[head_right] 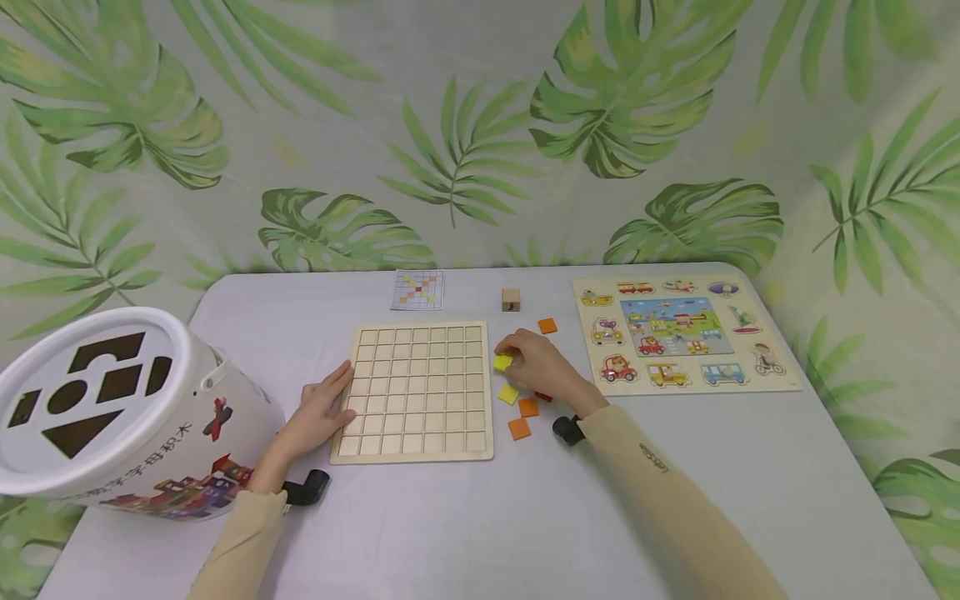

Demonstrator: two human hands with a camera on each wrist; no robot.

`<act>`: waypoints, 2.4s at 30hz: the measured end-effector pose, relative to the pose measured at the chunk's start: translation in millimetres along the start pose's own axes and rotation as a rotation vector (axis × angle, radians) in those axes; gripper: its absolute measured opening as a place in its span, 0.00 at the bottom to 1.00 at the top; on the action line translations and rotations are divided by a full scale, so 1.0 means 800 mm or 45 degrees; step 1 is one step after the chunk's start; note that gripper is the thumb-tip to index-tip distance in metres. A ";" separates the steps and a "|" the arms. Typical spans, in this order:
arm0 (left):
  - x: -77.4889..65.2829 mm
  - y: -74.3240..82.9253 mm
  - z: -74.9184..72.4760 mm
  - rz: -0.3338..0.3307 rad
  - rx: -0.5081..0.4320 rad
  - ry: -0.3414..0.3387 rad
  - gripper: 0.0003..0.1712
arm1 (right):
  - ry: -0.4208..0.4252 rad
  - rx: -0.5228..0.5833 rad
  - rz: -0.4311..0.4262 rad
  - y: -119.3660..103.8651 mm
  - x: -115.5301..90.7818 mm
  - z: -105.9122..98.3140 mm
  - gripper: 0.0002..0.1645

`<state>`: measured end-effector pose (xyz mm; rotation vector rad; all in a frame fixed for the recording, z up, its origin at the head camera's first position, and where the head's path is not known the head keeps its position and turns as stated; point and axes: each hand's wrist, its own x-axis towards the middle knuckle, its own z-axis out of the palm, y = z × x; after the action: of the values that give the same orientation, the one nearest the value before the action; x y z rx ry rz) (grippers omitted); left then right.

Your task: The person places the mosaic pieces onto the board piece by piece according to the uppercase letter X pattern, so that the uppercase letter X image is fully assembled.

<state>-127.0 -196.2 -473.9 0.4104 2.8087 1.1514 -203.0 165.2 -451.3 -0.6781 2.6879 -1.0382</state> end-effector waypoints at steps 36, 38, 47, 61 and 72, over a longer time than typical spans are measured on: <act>0.006 0.007 0.003 -0.056 0.107 0.004 0.39 | -0.185 -0.261 -0.128 -0.134 0.152 0.119 0.19; 0.006 0.008 0.003 -0.068 0.095 -0.001 0.38 | -0.175 -0.290 -0.126 -0.137 0.152 0.120 0.19; 0.008 0.007 0.002 -0.090 0.054 -0.013 0.39 | -0.160 -0.263 -0.159 -0.134 0.150 0.116 0.20; 0.006 0.009 0.001 -0.102 0.036 -0.020 0.39 | 0.022 0.128 -0.117 -0.054 0.076 0.022 0.15; 0.007 0.006 0.002 -0.151 -0.005 -0.040 0.39 | 0.134 0.039 0.075 0.025 -0.001 -0.019 0.16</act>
<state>-131.4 -190.3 -471.1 0.2555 2.7611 1.1160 -213.9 187.8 -453.6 -0.5497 2.7561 -1.1282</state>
